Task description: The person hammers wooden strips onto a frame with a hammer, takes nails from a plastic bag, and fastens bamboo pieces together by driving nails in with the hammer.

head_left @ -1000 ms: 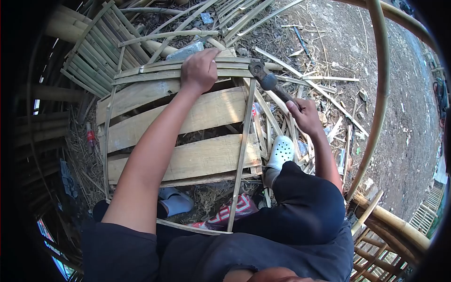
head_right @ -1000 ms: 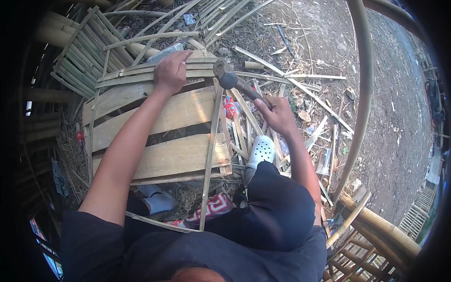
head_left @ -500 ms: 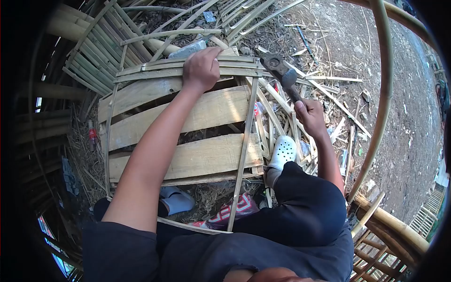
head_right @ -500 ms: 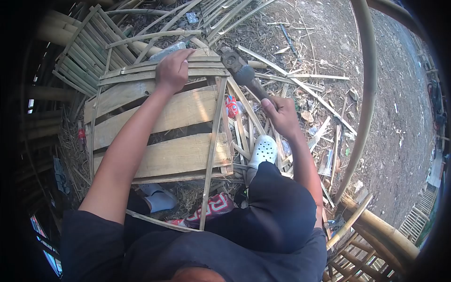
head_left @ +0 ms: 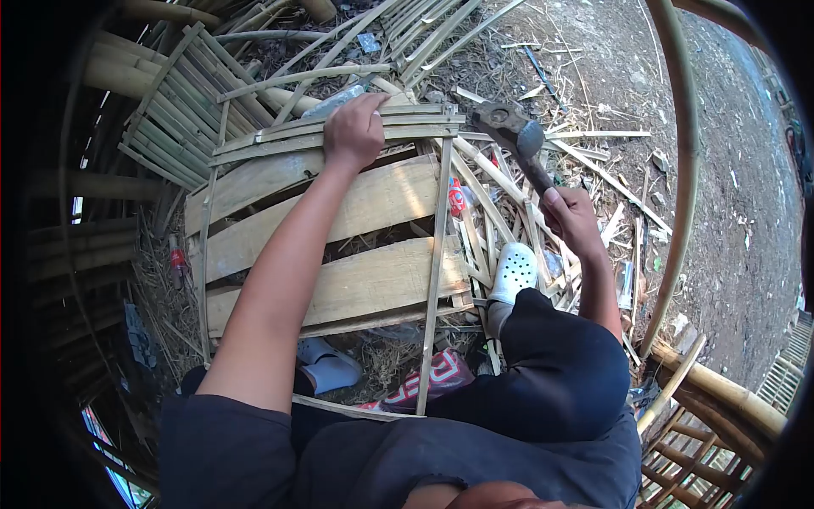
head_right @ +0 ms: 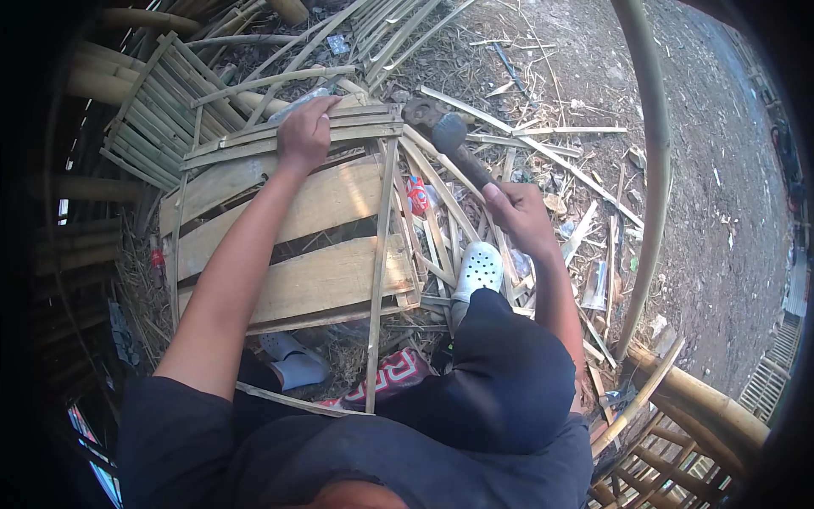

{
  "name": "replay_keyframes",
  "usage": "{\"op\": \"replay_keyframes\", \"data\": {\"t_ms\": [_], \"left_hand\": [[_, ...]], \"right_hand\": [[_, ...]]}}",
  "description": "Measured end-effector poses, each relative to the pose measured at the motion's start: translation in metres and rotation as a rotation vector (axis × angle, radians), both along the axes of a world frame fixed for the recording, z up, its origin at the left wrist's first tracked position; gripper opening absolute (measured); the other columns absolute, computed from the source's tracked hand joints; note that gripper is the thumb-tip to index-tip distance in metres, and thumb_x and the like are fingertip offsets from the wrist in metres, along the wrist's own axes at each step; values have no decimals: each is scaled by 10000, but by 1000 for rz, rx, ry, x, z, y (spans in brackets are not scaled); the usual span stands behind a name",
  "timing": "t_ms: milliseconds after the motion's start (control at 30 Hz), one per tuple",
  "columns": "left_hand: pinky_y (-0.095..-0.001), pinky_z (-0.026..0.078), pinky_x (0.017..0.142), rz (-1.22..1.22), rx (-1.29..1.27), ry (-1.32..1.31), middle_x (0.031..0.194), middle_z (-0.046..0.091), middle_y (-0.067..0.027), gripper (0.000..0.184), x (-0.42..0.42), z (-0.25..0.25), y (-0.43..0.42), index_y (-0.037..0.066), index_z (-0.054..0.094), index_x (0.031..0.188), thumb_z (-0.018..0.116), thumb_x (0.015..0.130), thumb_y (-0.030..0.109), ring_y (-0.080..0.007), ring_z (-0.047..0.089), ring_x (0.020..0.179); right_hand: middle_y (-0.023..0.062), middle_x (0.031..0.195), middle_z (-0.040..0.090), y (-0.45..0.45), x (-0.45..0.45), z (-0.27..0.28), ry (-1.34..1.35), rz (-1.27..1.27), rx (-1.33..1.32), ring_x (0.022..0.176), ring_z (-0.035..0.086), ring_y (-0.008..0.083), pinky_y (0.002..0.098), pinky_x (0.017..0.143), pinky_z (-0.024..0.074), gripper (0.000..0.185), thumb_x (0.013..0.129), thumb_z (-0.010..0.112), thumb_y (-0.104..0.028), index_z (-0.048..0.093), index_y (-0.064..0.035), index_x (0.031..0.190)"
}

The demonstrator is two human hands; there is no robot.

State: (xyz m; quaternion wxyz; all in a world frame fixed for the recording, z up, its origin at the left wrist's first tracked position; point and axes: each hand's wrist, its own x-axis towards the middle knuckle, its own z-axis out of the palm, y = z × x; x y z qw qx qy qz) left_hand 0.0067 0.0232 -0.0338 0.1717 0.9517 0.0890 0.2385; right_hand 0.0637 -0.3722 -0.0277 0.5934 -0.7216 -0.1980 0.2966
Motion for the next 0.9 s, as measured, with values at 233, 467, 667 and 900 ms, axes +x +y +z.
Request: {"op": "replay_keyframes", "data": {"t_ms": [233,467,667,900], "left_hand": [[-434,432,1016,-48,-80,137,1234,679,-43,363,0,2,8,165,687,1196,477,903,203,-268,616,1172],[-600,88,1240,-225,-272,9,1588,402,-143,576,-59,49,1,123,477,1475,486,900,96,-326,265,1535],[-567,109,1259,-319,-298,362,1591,407,-137,542,-268,139,-12,131,555,1418,581,883,56,-343,206,1554],[-416,398,1150,-94,-515,86,1324,638,-181,374,-411,107,23,30,663,1252,563,892,-1,-359,552,1316]], "right_hand": [[-64,550,388,-53,-17,136,-1,-246,29,421,322,19,211,377,197,548,1006,585,-555,481,-123,686],[-97,561,374,-41,-91,269,8,-380,-144,397,299,3,211,344,224,427,1012,625,-456,489,-142,758],[-81,626,427,18,-153,307,125,-269,-155,459,373,6,201,379,321,302,1017,623,-320,491,-128,826],[201,731,667,152,-176,213,-487,223,-749,675,687,304,429,668,540,466,970,638,-363,689,89,870]]}}
